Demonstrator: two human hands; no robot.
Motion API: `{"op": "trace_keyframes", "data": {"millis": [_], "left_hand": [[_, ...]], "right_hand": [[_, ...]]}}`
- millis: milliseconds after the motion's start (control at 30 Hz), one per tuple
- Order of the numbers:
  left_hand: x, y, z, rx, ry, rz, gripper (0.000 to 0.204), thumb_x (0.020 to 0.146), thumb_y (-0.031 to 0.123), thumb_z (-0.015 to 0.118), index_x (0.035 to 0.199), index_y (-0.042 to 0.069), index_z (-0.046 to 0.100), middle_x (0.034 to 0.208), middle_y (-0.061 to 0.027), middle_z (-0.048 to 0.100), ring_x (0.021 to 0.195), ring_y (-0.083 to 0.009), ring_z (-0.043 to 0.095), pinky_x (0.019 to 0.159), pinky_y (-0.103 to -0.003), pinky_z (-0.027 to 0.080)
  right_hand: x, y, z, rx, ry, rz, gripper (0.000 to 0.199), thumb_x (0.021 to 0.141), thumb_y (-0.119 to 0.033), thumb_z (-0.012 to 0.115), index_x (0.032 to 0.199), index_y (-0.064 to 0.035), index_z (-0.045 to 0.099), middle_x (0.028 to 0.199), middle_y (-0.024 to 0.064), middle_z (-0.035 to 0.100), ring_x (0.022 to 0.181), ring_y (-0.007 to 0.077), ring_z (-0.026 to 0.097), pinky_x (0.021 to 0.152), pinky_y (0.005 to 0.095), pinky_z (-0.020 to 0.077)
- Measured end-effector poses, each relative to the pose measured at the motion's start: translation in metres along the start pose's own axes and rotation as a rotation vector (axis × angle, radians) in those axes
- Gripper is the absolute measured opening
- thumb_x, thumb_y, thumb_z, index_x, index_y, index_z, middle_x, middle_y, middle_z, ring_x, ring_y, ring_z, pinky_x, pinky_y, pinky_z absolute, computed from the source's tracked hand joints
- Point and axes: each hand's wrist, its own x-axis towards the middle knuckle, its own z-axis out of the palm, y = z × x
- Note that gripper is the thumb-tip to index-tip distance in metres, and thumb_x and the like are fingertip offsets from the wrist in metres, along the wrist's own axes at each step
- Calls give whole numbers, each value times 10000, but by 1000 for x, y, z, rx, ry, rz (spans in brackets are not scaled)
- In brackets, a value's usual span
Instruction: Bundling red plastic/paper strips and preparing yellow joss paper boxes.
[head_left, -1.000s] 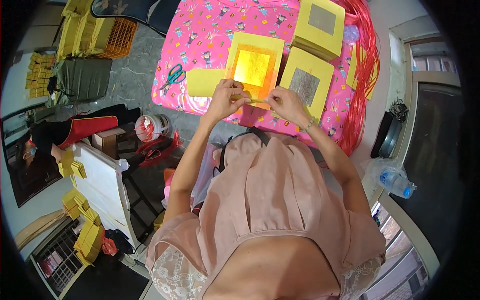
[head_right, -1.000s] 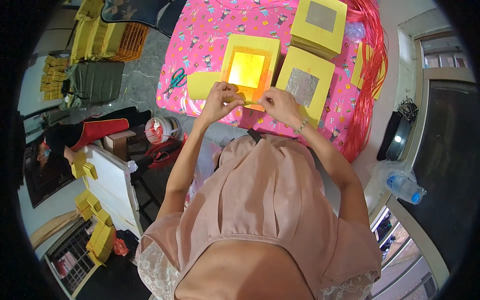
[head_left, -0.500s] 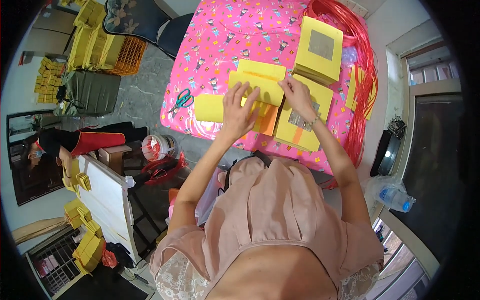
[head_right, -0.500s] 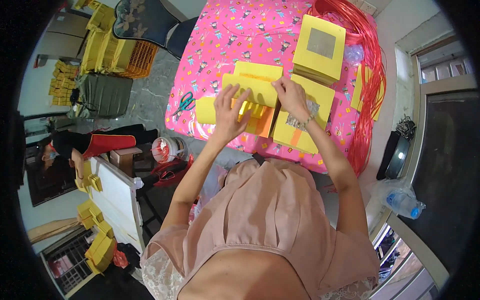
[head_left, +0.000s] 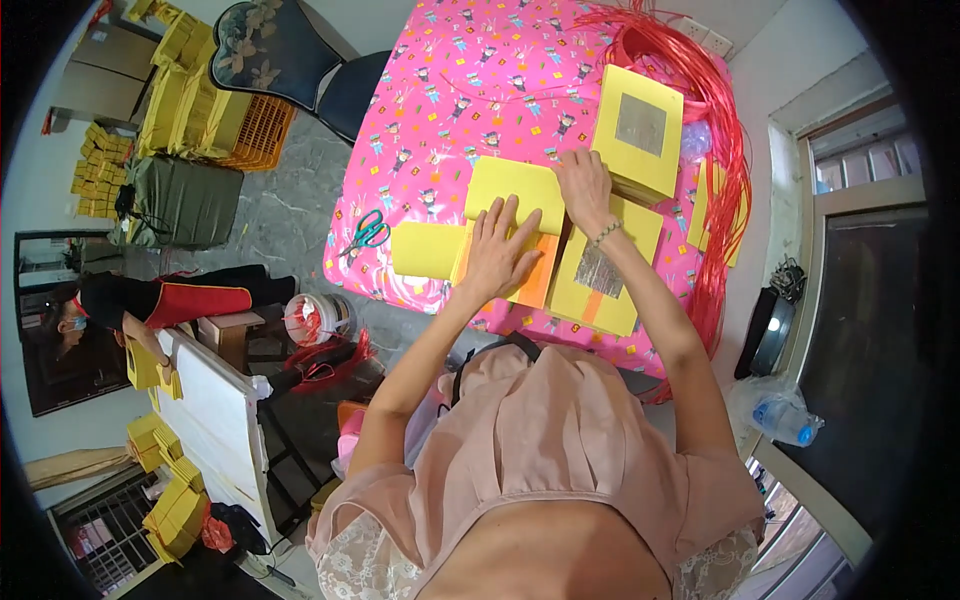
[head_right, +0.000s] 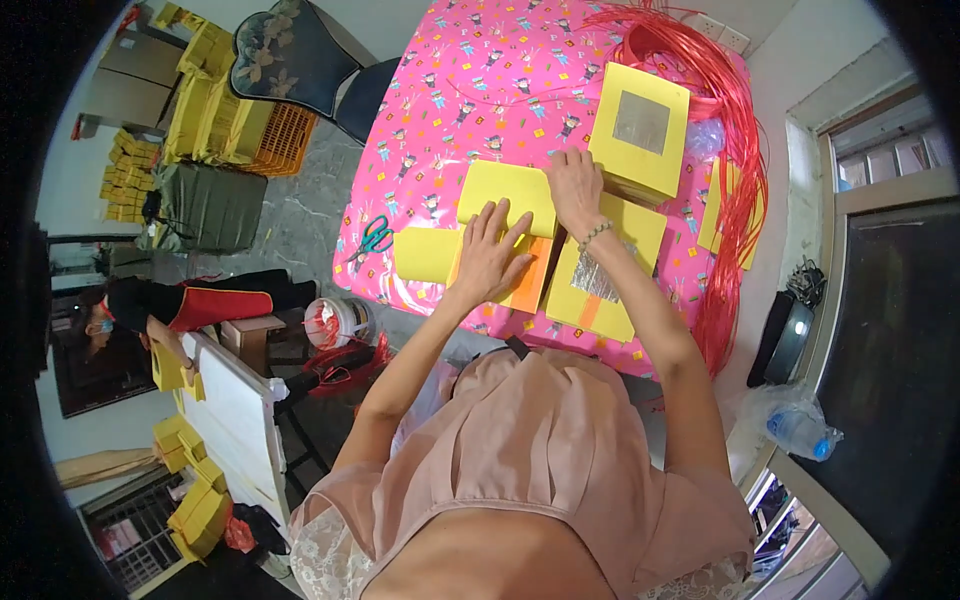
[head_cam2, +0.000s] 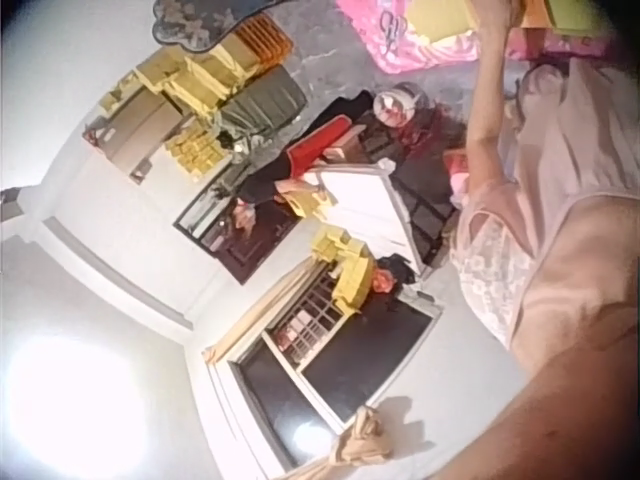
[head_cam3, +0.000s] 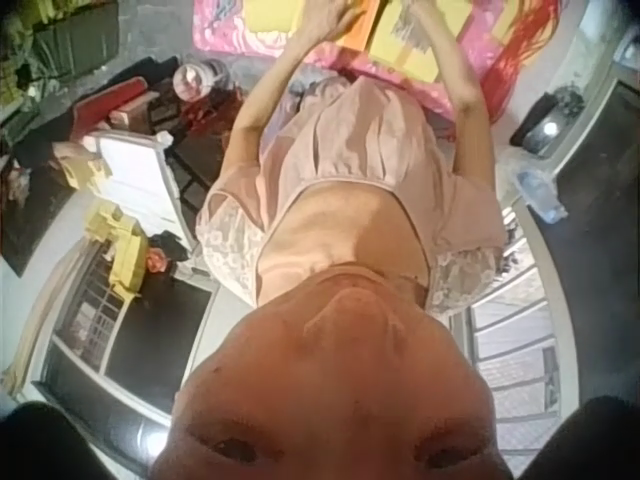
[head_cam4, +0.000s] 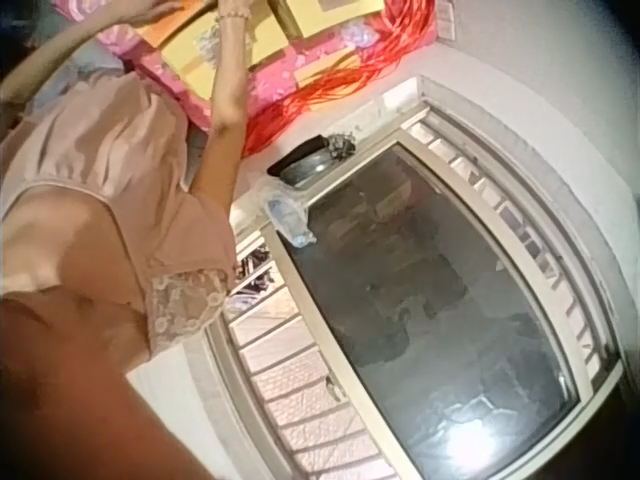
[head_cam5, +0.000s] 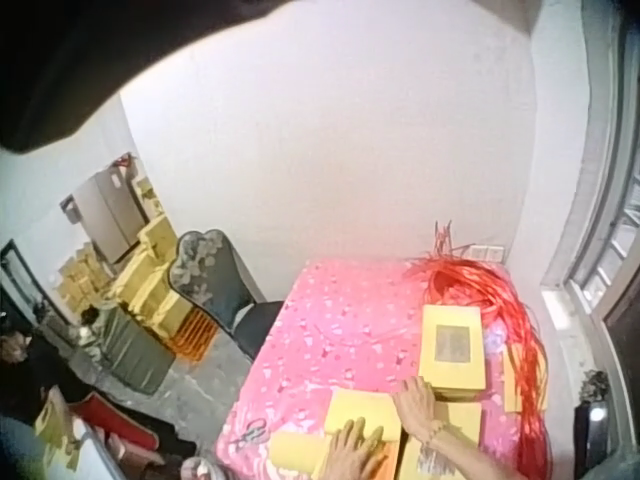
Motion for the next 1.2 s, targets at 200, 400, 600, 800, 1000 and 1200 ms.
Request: {"op": "trace_keyframes", "data": {"millis": [200, 400, 600, 800, 1000, 1200], "left_hand": [[4, -1, 2, -24, -16, -10, 577, 850, 382, 528, 1372, 204, 358, 1411, -207, 268, 1299, -401, 238, 1052, -523, 189], [5, -3, 3, -28, -34, -7, 573, 851, 390, 521, 1370, 204, 366, 1408, -199, 277, 1294, -390, 247, 1050, -518, 189], [6, -6, 4, -46, -46, 4, 568, 849, 380, 523, 1366, 198, 373, 1406, -201, 280, 1296, -387, 246, 1053, -517, 185], [7, -7, 4, -48, -66, 16, 565, 851, 368, 521, 1369, 198, 369, 1405, -204, 280, 1298, -388, 241, 1056, -518, 180], [7, -8, 1, -51, -85, 35, 568, 854, 358, 520, 1376, 202, 357, 1407, -204, 272, 1303, -386, 234, 1061, -516, 176], [6, -8, 1, -42, -77, 32, 575, 853, 354, 525, 1381, 208, 349, 1411, -199, 268, 1306, -381, 233, 1064, -512, 177]], "right_hand": [[15, -14, 20, 109, -122, -122, 211, 771, -213, 624, 898, -48, 589, 901, 100, 580, 901, 256, 543, 800, 408, 403], [14, -18, 30, 157, -306, -90, 262, 817, -206, 573, 1034, -60, 589, 957, 98, 590, 961, 269, 533, 825, 413, 371], [14, -18, 30, 190, -302, -69, 236, 813, -205, 588, 1000, -62, 589, 964, 99, 587, 977, 265, 532, 840, 412, 365], [11, -19, 34, 209, -241, -44, 224, 789, -202, 614, 963, -65, 588, 942, 100, 588, 981, 255, 534, 850, 414, 364], [9, -21, 36, 213, -242, 19, 225, 783, -190, 619, 960, -56, 588, 938, 105, 588, 985, 258, 532, 846, 414, 370], [17, -22, 32, 213, -298, 1, 243, 790, -182, 612, 1000, -61, 591, 978, 103, 585, 994, 262, 536, 845, 417, 380]]}}
